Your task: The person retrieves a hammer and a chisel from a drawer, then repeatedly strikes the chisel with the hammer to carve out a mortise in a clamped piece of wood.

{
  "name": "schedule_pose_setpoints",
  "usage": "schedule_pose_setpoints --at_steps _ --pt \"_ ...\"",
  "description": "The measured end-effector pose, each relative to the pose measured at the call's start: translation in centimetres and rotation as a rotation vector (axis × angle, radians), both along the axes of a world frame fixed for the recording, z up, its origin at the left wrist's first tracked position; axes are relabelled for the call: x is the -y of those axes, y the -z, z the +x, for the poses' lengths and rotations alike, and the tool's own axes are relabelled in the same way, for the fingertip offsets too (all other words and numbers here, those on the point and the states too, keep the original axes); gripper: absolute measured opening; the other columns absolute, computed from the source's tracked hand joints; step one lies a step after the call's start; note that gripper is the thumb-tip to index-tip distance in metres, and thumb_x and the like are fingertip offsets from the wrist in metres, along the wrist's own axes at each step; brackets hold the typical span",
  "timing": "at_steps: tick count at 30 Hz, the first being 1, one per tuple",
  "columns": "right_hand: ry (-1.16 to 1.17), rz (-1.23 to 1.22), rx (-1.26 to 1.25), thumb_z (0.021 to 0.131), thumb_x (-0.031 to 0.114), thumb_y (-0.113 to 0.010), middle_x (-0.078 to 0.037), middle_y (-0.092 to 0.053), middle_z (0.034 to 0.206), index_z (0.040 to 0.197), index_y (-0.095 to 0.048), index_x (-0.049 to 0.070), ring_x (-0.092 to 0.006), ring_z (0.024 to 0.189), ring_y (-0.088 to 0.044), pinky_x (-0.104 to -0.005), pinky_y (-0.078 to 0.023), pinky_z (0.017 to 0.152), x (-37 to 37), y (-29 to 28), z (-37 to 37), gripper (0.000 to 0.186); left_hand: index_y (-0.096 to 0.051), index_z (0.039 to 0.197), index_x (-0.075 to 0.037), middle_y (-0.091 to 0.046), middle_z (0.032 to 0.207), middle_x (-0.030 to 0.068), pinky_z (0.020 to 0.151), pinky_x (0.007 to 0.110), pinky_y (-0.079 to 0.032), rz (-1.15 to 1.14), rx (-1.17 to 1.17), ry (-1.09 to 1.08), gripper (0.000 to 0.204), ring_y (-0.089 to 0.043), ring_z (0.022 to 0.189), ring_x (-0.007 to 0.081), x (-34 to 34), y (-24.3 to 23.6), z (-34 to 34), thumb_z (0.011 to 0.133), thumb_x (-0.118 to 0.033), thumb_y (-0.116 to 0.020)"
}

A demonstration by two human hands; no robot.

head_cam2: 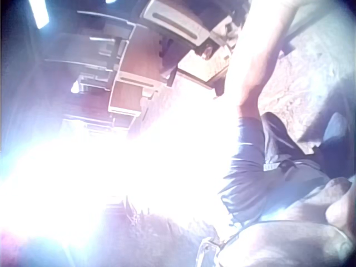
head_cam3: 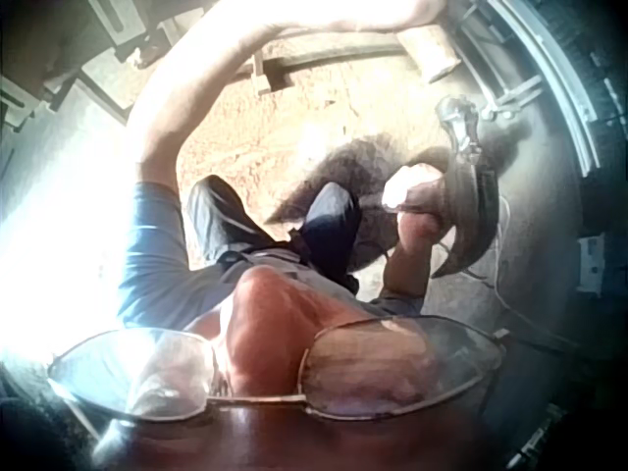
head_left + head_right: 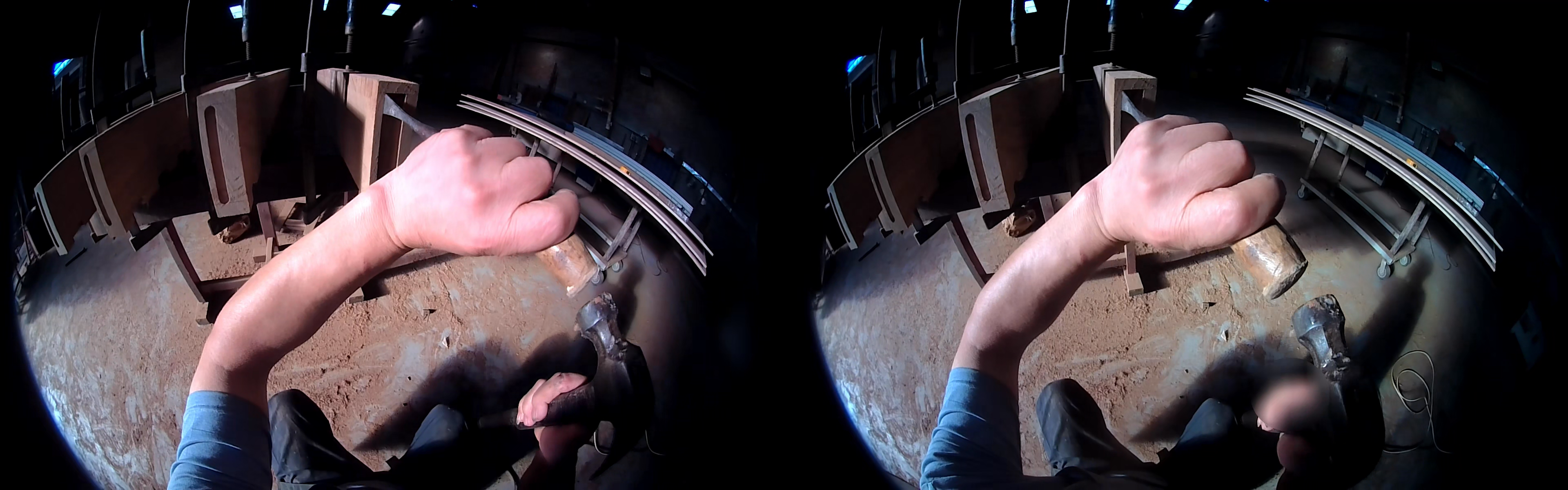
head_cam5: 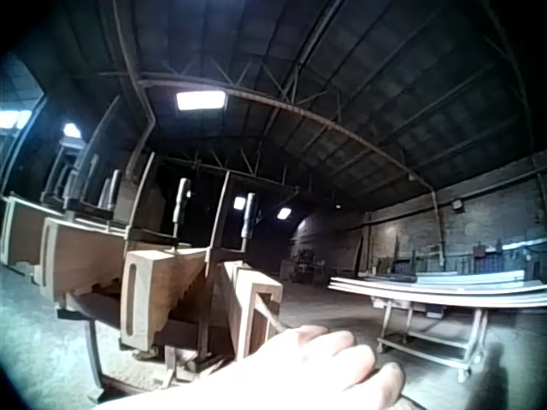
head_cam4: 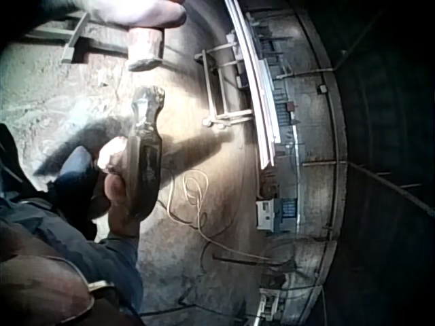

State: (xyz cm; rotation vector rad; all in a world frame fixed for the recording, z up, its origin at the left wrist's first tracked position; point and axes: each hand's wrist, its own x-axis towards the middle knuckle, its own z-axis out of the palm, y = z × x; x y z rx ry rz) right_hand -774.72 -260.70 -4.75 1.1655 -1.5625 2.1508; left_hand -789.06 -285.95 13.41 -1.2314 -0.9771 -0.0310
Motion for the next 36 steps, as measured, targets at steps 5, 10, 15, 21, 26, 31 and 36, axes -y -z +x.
schedule_pose_setpoints --at_steps 5,10,15,21,26,31,36 --pt "0.090 0.231 -0.467 0.102 0.040 -0.049 -0.012 -0.055 0.066 0.102 -0.054 0.001 -0.0214 0.052 -0.053 -0.0350 -0.049 0.048 0.5 -1.4 -4.7 0.039 -0.057 0.094 -0.010 -0.039 0.063 -0.0030 0.039 0.025 -0.040 -0.008 -0.005 -0.061 0.028 -0.044 0.047 0.0105 0.6 0.4 0.0 0.070 -0.013 -0.071" --pt "0.589 0.265 -0.028 0.104 0.040 -0.047 -0.015 -0.056 0.076 0.112 -0.051 0.000 -0.0216 0.063 -0.058 -0.0350 -0.053 0.057 -0.2 -0.3 -1.9 0.041 -0.056 0.094 -0.011 -0.038 0.063 -0.0029 0.039 0.026 -0.039 0.021 0.011 -0.031 0.027 -0.044 0.047 0.0112 -0.1 0.2 -0.1 0.071 -0.014 -0.070" --pt "0.586 0.442 -0.115 0.107 0.030 -0.044 -0.026 -0.055 0.083 0.121 -0.043 -0.008 -0.0304 0.072 -0.062 -0.0384 -0.059 0.068 -2.3 1.0 -4.6 0.040 -0.055 0.095 -0.011 -0.037 0.063 -0.0026 0.040 0.026 -0.039 0.000 -0.038 -0.074 0.030 -0.044 0.048 0.0116 0.1 0.8 -0.4 0.070 -0.015 -0.069" --pt "0.687 0.365 -0.246 0.105 0.024 -0.046 -0.025 -0.057 0.079 0.126 -0.043 -0.010 -0.0258 0.065 -0.057 -0.0270 -0.050 0.059 -0.1 0.7 -5.1 0.040 -0.054 0.096 -0.011 -0.036 0.063 -0.0028 0.039 0.025 -0.038 0.004 -0.029 -0.057 0.031 -0.043 0.048 0.0113 0.2 1.0 -0.3 0.069 -0.015 -0.070" --pt "0.482 0.112 -0.244 0.100 0.026 -0.056 -0.015 -0.059 0.085 0.120 -0.044 -0.003 -0.0214 0.068 -0.056 -0.0287 -0.049 0.065 0.5 0.8 -6.1 0.038 -0.055 0.094 -0.010 -0.036 0.063 -0.0030 0.038 0.025 -0.037 0.022 -0.017 -0.046 0.030 -0.043 0.047 0.0106 0.3 0.2 -0.2 0.069 -0.014 -0.070" --pt "0.583 0.127 -0.300 0.098 0.022 -0.058 -0.011 -0.060 0.100 0.112 -0.054 0.000 -0.0223 0.090 -0.059 -0.0376 -0.050 0.078 1.6 -0.1 -5.3 0.026 -0.056 0.094 -0.009 -0.038 0.064 -0.0024 0.038 0.025 -0.038 0.036 -0.013 -0.030 0.029 -0.043 0.047 0.0112 0.1 0.4 -0.3 0.070 -0.014 -0.070" --pt "0.967 0.204 -0.236 0.103 0.039 -0.035 -0.010 -0.055 0.083 0.121 -0.050 -0.004 -0.0171 0.070 -0.049 -0.0272 -0.042 0.064 2.6 -1.6 -5.2 0.049 -0.057 0.092 -0.007 -0.038 0.062 -0.0014 0.038 0.026 -0.038 0.022 0.030 0.007 0.026 -0.044 0.046 0.0130 0.8 -0.5 -0.2 0.070 -0.014 -0.069"
